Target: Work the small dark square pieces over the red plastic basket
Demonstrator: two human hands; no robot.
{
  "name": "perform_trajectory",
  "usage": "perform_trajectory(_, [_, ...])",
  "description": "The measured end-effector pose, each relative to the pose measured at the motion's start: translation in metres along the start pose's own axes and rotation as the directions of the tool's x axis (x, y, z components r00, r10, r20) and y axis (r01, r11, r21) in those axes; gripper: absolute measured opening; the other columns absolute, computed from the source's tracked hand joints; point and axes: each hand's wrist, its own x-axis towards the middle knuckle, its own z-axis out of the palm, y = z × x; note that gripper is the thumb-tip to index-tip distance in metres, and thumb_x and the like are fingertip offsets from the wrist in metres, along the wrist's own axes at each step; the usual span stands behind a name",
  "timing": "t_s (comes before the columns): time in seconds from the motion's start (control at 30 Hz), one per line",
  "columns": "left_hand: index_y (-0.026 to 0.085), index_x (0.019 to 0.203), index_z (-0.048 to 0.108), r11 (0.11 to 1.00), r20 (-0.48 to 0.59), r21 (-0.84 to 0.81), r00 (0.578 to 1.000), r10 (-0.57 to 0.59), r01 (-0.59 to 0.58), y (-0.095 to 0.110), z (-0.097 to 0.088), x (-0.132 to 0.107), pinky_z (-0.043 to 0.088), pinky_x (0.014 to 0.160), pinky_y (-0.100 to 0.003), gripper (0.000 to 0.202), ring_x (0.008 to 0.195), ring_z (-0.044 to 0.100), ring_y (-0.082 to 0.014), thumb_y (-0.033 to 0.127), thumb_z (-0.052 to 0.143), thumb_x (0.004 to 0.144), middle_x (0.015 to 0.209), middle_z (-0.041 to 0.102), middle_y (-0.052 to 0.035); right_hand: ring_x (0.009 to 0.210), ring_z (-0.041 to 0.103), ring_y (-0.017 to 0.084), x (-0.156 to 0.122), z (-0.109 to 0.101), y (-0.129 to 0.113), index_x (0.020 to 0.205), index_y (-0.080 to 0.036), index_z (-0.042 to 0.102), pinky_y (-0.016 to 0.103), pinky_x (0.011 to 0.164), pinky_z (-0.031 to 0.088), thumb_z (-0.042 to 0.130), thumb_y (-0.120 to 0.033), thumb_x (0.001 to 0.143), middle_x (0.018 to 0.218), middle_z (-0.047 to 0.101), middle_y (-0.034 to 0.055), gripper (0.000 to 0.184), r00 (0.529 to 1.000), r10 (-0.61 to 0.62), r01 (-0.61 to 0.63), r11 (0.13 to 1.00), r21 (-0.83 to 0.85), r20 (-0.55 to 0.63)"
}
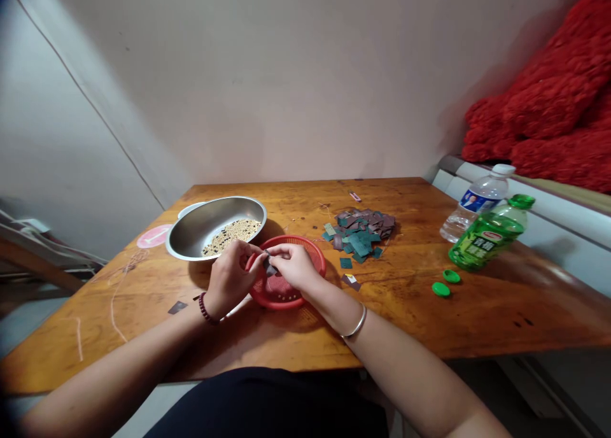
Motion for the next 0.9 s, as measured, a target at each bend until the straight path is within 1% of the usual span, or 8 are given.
perform_trajectory(0.1, [0.02, 0.081, 0.052, 1.0, -0.001, 0.011, 1.0, 0.016, -0.016, 0.0004, 0.0002, -0.0004, 0.042, 0.06, -0.024, 0.013, 0.071, 0.056, -0.0134, 0.031, 0.059, 0.08, 0.077, 0.061, -0.0002, 0.061, 0.059, 0.011, -0.0011, 0.0004, -0.0012, 0.08, -0.013, 0.068, 0.026, 0.064, 0.047, 0.063, -0.019, 0.062, 0.072, 0.068, 0.0033, 0.02, 1.0, 0.002, -0.002, 1.0, 0.01, 0.002])
perform_trajectory(0.27, [0.02, 0.078, 0.049, 1.0, -0.024, 0.0, 1.0, -0.009, 0.009, -0.0002, -0.0004, 0.0011, 0.042, 0.061, -0.025, 0.015, 0.071, 0.056, -0.0136, 0.03, 0.059, 0.08, 0.078, 0.062, 0.0001, 0.065, 0.061, 0.012, -0.0017, 0.0008, -0.0024, 0.08, -0.014, 0.069, 0.026, 0.066, 0.048, 0.065, -0.021, 0.06, 0.076, 0.07, 0.0039, 0.021, 1.0, -0.005, 0.005, 1.0, 0.013, 0.002])
perform_trajectory(0.43, [0.021, 0.08, 0.051, 1.0, -0.014, 0.003, 0.999, 0.031, -0.031, 0.0011, 0.0006, -0.0007, 0.043, 0.061, -0.025, 0.012, 0.07, 0.056, -0.0134, 0.03, 0.059, 0.08, 0.077, 0.061, 0.0001, 0.064, 0.061, 0.012, 0.0002, 0.0004, -0.0002, 0.078, -0.014, 0.069, 0.027, 0.067, 0.049, 0.066, -0.02, 0.059, 0.074, 0.069, 0.0034, 0.02, 1.0, 0.0, 0.0, 1.0, 0.014, -0.017])
perform_trajectory(0.63, [0.02, 0.078, 0.05, 1.0, -0.028, 0.01, 1.0, -0.012, 0.012, -0.001, -0.0004, 0.0014, 0.042, 0.059, -0.025, 0.013, 0.072, 0.056, -0.0137, 0.03, 0.059, 0.08, 0.078, 0.062, -0.0004, 0.066, 0.062, 0.013, -0.0005, 0.0003, -0.0006, 0.081, -0.015, 0.069, 0.026, 0.065, 0.048, 0.063, -0.02, 0.062, 0.077, 0.07, 0.0038, 0.02, 1.0, -0.008, 0.007, 1.0, -0.009, -0.013])
perform_trajectory(0.9, [0.021, 0.08, 0.051, 1.0, 0.001, 0.006, 1.0, -0.012, 0.012, 0.0002, 0.0003, -0.0008, 0.042, 0.059, -0.024, 0.014, 0.07, 0.056, -0.0122, 0.031, 0.059, 0.08, 0.078, 0.062, 0.0005, 0.066, 0.061, 0.012, 0.0007, -0.0002, 0.0015, 0.08, -0.013, 0.068, 0.027, 0.066, 0.048, 0.064, -0.02, 0.061, 0.077, 0.069, 0.0041, 0.02, 1.0, -0.021, 0.021, 1.0, -0.002, -0.021])
